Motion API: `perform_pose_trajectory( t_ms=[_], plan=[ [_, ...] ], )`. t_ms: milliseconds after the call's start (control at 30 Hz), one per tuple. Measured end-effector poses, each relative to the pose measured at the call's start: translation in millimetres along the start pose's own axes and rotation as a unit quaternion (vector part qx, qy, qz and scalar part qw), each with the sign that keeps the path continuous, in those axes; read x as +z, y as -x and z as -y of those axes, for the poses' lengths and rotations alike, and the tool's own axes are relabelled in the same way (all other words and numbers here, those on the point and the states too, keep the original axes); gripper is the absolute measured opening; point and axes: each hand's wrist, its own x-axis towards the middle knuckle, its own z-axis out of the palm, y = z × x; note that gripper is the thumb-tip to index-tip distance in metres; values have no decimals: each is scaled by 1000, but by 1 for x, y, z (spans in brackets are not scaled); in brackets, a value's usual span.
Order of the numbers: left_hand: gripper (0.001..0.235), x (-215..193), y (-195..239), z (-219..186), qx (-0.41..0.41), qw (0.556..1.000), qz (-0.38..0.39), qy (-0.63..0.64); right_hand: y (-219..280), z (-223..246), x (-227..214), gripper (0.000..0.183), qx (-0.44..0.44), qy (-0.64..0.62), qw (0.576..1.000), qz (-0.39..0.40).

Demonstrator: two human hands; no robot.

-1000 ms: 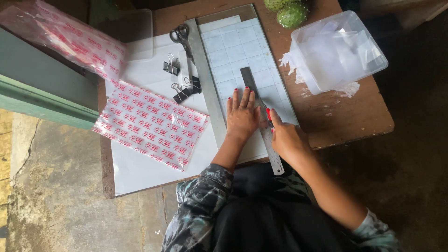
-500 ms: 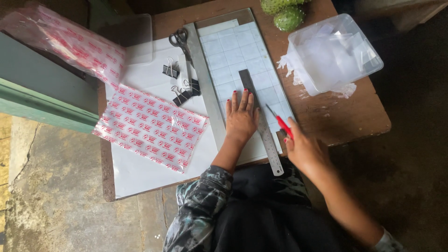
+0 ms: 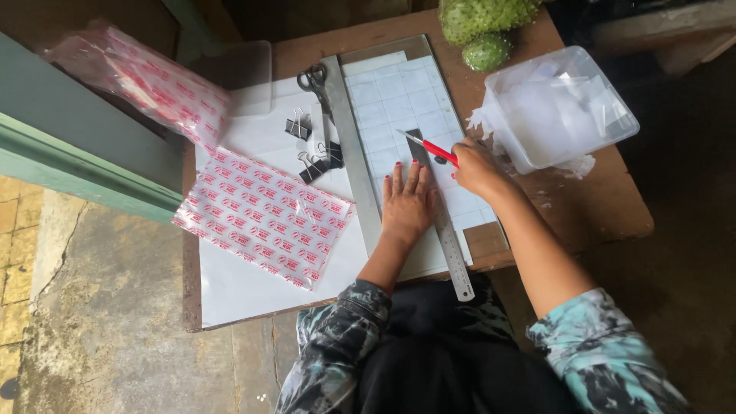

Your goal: Cutting small plastic sheets into smaller squares using a ruler and a utility knife on a cutting board.

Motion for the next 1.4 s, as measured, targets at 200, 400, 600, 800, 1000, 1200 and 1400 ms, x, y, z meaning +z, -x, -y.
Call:
perform_pose_trajectory(
  t_ms=[200,400,600,800,1000,1200,1400],
  plan=[
    [65,-2,-2,1,-2,1000,10,-11,33,49,-51,32,16,-20,999,34],
    [65,-3,-2,0,-4,1000,22,-18,31,22,-84,29,77,-56,995,-34],
    [65,-5,0,0,-6,1000,24,-12,45,3,-110,25,129,-82,983,-104],
    [65,-8,1,-1,-8,1000,25,-13,40,-98,-120,33,197,10,961,-195],
    [65,-10,0,-3,-9,999,31,-15,108,18,-98,22,174,16,961,-215],
    [65,-4,-1,-1,-3,1000,23,-18,147,134,-111,59,165,-152,974,-13],
    [65,5,-2,2,0,1000,4,-12,117,93,-54,68,174,-42,981,78]
  ],
)
